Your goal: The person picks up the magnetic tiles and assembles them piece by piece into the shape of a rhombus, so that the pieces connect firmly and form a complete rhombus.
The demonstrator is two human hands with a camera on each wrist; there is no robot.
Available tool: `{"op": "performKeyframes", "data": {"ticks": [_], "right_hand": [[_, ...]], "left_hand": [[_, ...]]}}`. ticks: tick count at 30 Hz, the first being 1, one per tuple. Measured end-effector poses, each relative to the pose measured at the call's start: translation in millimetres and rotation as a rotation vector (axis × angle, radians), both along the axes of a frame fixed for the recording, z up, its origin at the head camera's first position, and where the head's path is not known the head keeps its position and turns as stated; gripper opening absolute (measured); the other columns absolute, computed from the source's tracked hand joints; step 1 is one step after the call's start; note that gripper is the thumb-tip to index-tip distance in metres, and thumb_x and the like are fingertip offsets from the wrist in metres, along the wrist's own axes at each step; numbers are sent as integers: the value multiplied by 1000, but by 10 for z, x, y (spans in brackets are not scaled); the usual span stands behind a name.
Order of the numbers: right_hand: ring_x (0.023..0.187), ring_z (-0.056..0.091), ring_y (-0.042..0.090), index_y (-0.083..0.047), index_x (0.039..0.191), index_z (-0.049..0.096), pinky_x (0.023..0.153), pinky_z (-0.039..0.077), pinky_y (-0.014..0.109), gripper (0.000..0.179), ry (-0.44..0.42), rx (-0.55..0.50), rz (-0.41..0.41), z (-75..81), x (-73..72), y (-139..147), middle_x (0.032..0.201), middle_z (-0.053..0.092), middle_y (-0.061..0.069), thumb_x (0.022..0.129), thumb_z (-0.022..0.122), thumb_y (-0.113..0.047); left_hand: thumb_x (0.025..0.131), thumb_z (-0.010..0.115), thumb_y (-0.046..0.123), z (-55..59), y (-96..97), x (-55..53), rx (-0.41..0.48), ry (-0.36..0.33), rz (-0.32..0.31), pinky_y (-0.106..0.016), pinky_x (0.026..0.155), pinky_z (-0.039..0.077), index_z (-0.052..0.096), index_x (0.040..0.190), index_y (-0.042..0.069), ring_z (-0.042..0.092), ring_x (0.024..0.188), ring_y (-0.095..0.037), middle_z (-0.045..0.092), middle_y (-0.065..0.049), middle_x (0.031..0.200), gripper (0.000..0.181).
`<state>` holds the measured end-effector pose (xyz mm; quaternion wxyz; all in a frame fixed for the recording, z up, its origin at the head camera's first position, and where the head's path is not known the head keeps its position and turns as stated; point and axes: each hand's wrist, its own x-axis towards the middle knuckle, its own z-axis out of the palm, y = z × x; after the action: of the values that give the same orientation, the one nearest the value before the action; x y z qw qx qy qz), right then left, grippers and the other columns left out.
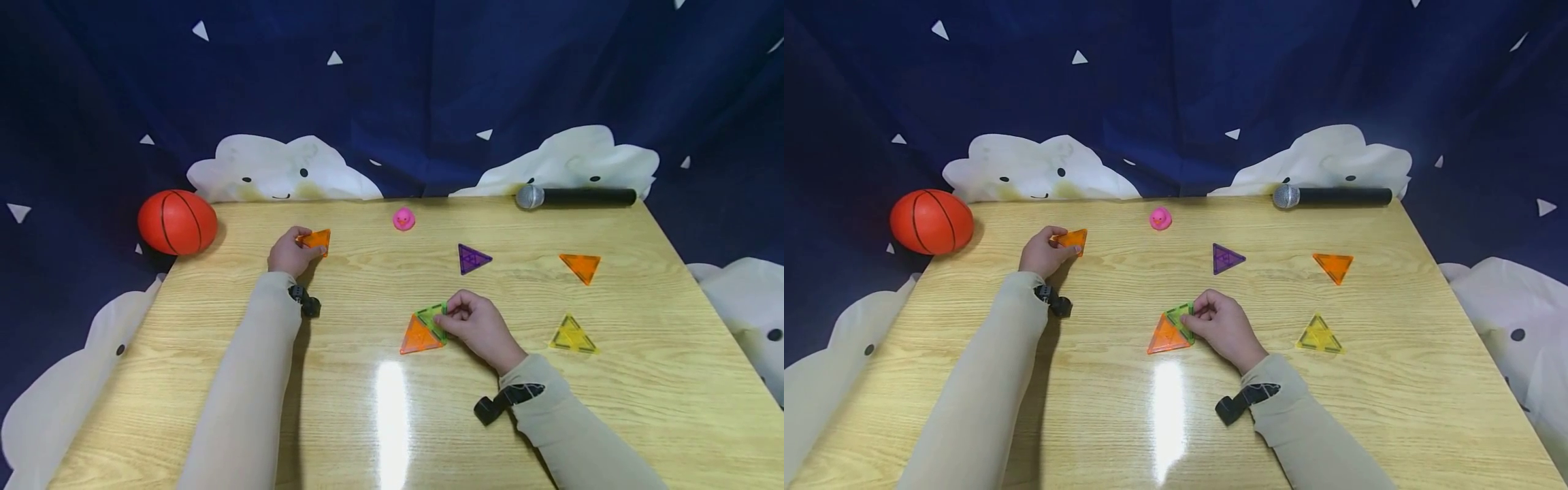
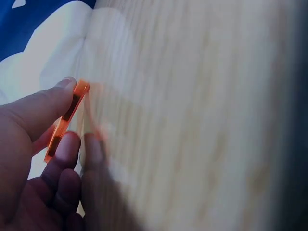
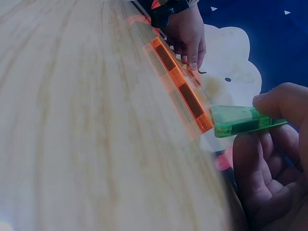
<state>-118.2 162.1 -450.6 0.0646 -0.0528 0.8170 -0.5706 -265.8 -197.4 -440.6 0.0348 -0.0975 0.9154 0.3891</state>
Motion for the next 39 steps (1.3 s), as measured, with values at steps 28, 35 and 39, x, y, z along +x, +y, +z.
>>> {"op": "performKeyframes", "data": {"ticks": [28,35,39], "right_hand": [[65,48,15,-6,90,62,60,44,25,18,5,17,-7,-20,-5,0,72,58,3,86,79,-13],[65,49,16,-6,91,62,60,45,25,18,4,16,-9,-19,-7,0,73,58,3,86,79,-12],[65,49,16,-6,90,62,60,44,25,18,11,24,-10,-12,-5,-3,73,58,3,87,79,-12]], "left_hand": [[95,70,31,-64,98,411,-26,68,-127,-53,94,22,61,130,16,54,89,-29,59,-7,95,38],[95,70,32,-74,151,573,-35,76,-182,-52,95,24,60,130,16,57,87,-25,62,-5,94,41],[93,72,32,-91,177,651,-32,105,-188,-48,90,25,61,129,16,58,87,-23,64,-4,92,41]]}}
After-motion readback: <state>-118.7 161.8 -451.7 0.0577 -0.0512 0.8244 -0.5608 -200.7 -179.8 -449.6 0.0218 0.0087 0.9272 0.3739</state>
